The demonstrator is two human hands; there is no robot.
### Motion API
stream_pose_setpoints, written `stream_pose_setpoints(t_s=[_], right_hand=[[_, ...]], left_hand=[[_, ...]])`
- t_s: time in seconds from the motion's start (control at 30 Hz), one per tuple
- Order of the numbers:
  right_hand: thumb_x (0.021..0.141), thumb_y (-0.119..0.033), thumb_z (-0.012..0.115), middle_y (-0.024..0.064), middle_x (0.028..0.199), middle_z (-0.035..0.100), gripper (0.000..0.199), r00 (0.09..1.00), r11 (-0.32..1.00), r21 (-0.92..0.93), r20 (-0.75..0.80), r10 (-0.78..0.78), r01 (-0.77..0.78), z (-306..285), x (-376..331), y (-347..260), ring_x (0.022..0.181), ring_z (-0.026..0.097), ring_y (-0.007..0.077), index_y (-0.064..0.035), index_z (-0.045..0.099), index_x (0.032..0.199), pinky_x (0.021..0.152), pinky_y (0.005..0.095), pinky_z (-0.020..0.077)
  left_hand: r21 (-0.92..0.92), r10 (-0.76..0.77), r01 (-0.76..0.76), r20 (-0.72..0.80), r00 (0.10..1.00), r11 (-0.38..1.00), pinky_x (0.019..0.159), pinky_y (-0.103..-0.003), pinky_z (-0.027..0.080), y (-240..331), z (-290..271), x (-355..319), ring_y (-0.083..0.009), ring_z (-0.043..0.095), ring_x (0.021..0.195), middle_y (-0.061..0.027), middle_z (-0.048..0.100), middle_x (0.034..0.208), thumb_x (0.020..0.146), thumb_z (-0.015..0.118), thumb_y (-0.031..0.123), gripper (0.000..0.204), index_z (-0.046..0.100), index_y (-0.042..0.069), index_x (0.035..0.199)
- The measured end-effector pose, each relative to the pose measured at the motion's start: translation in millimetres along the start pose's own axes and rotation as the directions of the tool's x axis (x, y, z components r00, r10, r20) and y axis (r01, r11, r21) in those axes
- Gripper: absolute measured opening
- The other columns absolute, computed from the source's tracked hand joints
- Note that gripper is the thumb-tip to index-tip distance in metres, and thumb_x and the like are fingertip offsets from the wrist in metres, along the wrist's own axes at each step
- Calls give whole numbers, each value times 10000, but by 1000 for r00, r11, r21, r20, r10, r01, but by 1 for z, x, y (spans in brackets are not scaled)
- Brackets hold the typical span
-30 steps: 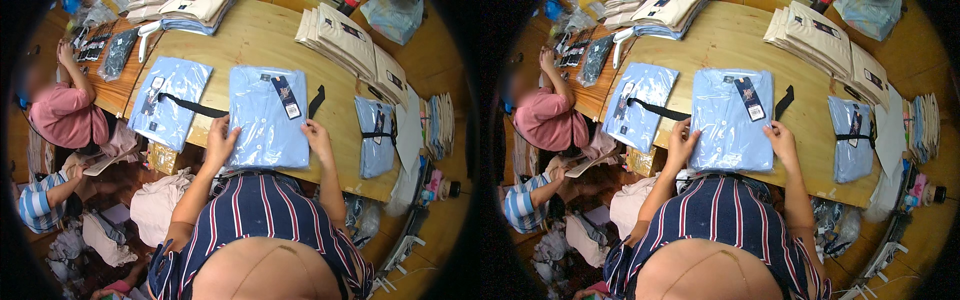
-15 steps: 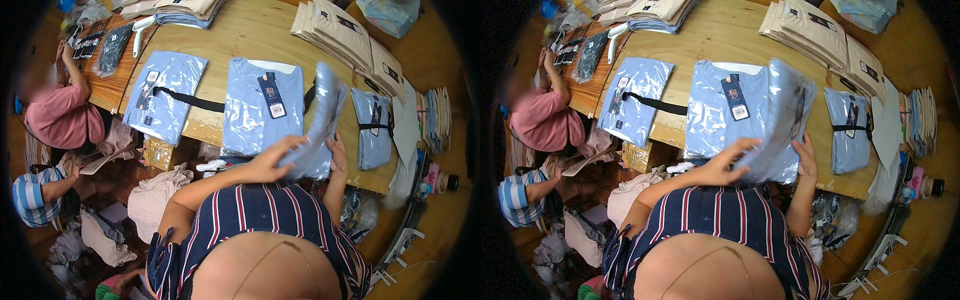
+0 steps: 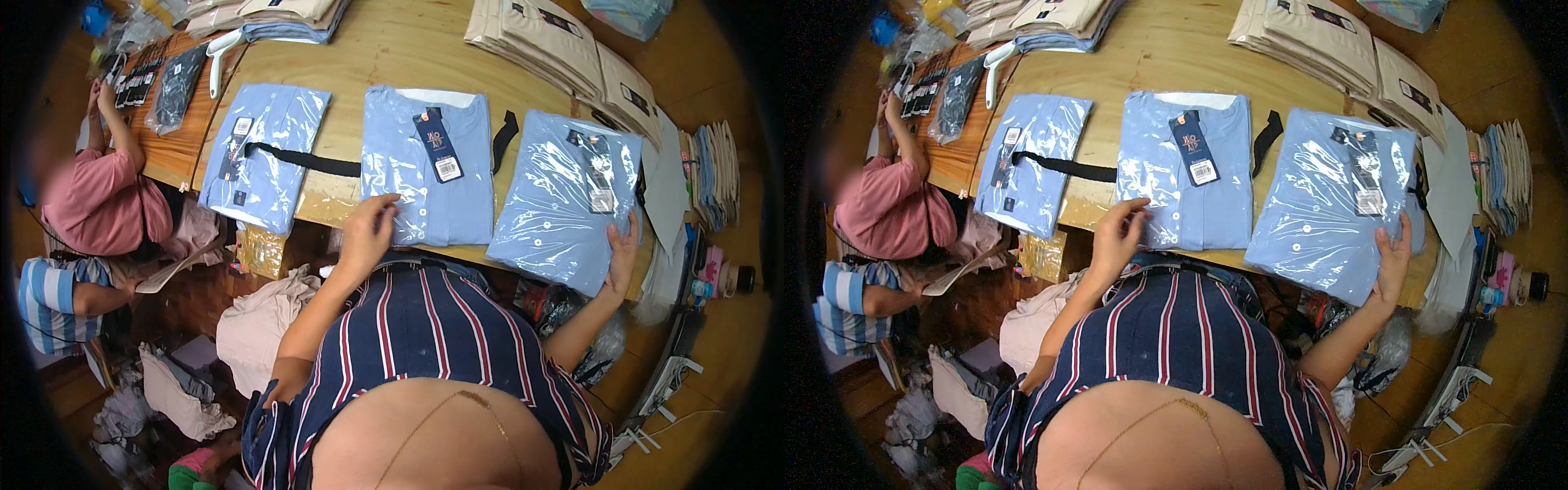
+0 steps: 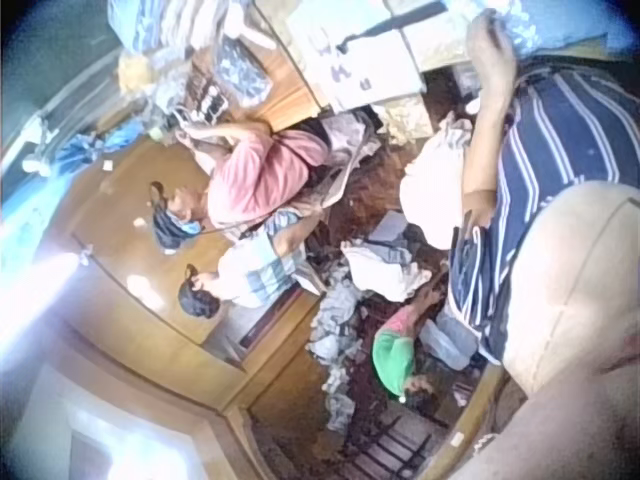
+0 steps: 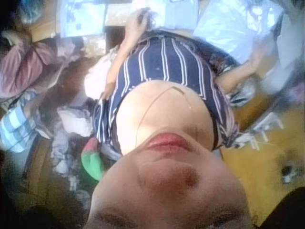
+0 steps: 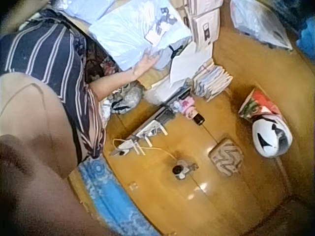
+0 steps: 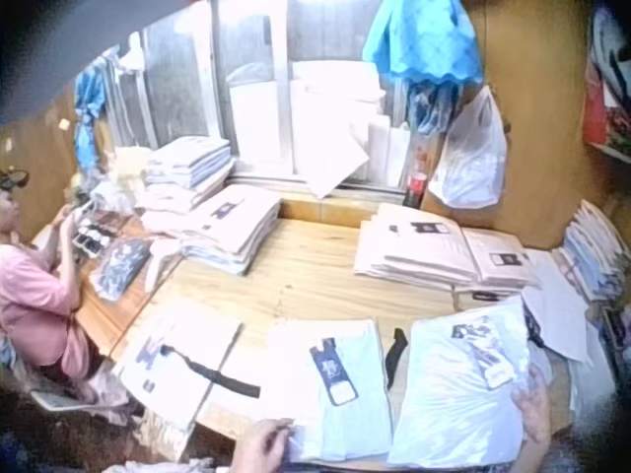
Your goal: The person places folded shirts into clear plastic bags, seals the bags by hand, and stacks the packaged shirts on a table.
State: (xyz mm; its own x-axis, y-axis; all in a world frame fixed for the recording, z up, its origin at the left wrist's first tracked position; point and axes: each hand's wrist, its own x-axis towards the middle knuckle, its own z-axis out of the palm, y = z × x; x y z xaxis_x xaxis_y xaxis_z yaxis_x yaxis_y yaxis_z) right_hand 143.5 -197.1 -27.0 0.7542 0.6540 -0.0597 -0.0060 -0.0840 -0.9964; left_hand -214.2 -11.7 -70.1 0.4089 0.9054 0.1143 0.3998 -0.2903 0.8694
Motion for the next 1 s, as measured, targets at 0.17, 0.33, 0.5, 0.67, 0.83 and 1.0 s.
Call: stream_pose_setpoints(t_s=[0.17,0.33,0.5,0.67,0.83,1.0], right_hand=[[777,-115,573,103,1238,363,608,990,984,120,21,-138,134,22,-1,-25,1077,399,195,-25,241,1279,926,302,300],[802,-170,525,109,1268,323,618,975,927,335,82,-207,169,82,8,-30,1127,349,206,-21,195,1303,957,315,255],[799,-92,509,117,1249,348,556,925,998,24,377,36,-49,153,21,50,1115,355,209,16,240,1273,941,302,264],[815,-69,497,156,1169,426,483,920,975,-223,383,79,9,196,14,67,1044,418,203,39,283,1235,893,284,316],[828,-73,482,155,1147,445,457,851,949,-215,427,305,-232,182,15,42,996,448,181,42,294,1228,859,280,352],[809,-56,505,125,1150,449,472,819,969,-76,523,238,-234,191,18,38,985,451,175,25,307,1230,857,277,354]], left_hand=[[-105,-176,164,-122,977,981,683,-259,429,-16,-18,13,-170,541,816,-104,569,923,824,451,76,230,516,15,1036],[-282,-276,231,-130,952,931,858,-326,357,-49,-18,24,-265,489,978,-177,527,1025,879,369,271,398,427,-18,1147],[-647,-496,434,98,863,627,677,-270,426,-37,-22,41,-168,496,871,-134,485,1093,838,361,489,626,262,55,1277],[-74,-55,52,-44,998,996,904,-336,325,-53,-4,27,-297,413,1068,-201,378,1197,742,596,247,647,286,-30,1237],[91,-137,151,-147,980,984,892,-353,319,-30,-6,23,-339,381,1029,-205,394,1103,726,597,210,506,420,-44,1126],[92,-192,199,-88,978,976,854,-350,355,-15,-6,49,-308,413,1007,-180,437,1058,675,665,262,547,456,-38,1081]])
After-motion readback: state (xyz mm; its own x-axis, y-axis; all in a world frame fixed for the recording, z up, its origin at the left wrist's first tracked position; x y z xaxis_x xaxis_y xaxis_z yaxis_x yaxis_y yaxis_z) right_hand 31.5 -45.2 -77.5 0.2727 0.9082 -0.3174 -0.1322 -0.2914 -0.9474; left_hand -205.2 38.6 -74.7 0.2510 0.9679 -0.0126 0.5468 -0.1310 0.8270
